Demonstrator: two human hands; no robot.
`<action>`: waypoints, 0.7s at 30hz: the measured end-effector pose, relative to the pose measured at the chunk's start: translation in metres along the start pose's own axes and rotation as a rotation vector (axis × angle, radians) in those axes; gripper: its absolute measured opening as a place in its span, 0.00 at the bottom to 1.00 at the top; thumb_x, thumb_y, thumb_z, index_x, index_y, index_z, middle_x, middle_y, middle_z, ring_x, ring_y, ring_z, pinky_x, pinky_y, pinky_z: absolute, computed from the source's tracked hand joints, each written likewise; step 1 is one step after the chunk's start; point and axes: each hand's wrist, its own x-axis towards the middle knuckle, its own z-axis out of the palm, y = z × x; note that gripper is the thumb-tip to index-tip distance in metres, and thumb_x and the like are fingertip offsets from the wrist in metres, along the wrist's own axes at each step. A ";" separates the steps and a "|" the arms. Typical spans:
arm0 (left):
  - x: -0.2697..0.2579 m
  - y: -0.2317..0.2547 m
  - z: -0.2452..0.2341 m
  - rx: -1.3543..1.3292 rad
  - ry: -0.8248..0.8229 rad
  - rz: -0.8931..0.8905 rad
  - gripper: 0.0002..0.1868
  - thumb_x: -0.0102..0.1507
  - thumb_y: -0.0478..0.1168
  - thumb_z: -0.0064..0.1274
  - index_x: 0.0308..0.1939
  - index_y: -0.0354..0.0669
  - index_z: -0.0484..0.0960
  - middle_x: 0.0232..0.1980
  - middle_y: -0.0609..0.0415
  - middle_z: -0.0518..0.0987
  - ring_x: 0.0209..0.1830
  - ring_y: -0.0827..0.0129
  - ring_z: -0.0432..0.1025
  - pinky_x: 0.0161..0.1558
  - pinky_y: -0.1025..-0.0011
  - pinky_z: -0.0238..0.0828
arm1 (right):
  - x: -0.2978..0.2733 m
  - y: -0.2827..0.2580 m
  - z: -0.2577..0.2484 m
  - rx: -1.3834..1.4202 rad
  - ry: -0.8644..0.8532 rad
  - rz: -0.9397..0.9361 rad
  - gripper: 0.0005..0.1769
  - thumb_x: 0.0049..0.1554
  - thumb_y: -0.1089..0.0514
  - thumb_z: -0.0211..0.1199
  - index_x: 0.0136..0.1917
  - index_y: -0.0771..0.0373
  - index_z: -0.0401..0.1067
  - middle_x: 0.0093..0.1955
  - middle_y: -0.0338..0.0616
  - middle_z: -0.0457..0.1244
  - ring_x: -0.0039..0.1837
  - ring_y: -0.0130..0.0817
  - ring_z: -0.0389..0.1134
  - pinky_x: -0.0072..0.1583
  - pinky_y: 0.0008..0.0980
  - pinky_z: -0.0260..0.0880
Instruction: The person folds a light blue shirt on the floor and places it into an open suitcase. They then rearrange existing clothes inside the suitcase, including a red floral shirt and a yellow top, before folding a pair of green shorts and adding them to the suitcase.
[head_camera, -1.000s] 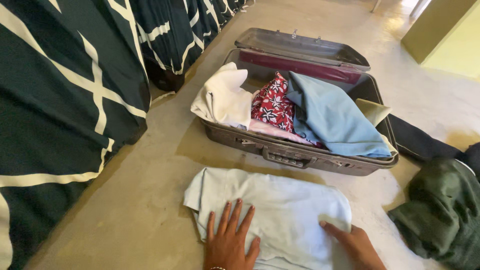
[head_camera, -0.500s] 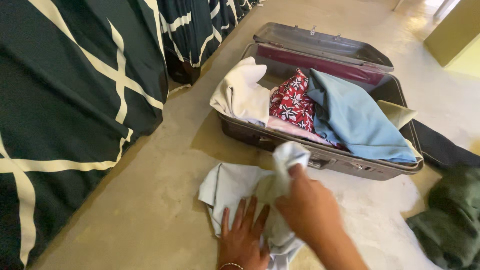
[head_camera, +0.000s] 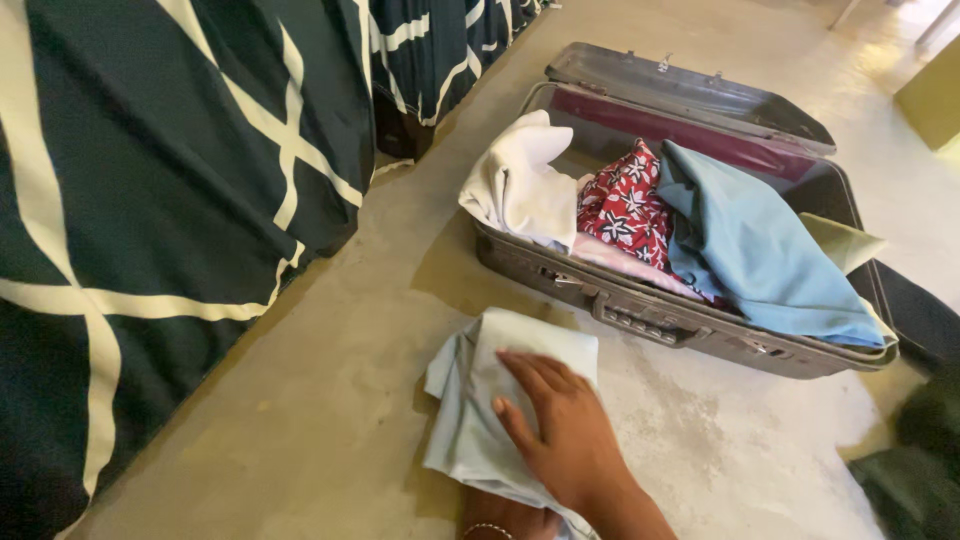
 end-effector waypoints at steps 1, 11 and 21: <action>0.000 -0.002 0.000 -0.016 -0.001 0.011 0.29 0.67 0.54 0.49 0.68 0.44 0.72 0.70 0.43 0.69 0.73 0.52 0.60 0.72 0.49 0.50 | -0.002 0.004 0.009 -0.102 0.234 -0.180 0.42 0.56 0.35 0.54 0.79 0.51 0.55 0.81 0.54 0.53 0.81 0.57 0.45 0.72 0.59 0.41; -0.004 0.017 0.008 -0.131 -0.022 0.084 0.25 0.67 0.50 0.49 0.65 0.45 0.75 0.66 0.45 0.73 0.69 0.54 0.64 0.70 0.51 0.56 | 0.000 0.031 0.052 0.036 0.157 0.011 0.41 0.58 0.38 0.58 0.79 0.51 0.52 0.85 0.52 0.42 0.84 0.57 0.38 0.75 0.58 0.35; 0.016 0.060 0.005 -0.215 -0.010 0.233 0.21 0.67 0.47 0.49 0.62 0.47 0.77 0.62 0.47 0.77 0.65 0.55 0.69 0.68 0.53 0.63 | -0.043 0.065 -0.001 1.613 -0.096 0.998 0.39 0.50 0.43 0.68 0.68 0.66 0.69 0.63 0.59 0.71 0.60 0.49 0.74 0.59 0.46 0.75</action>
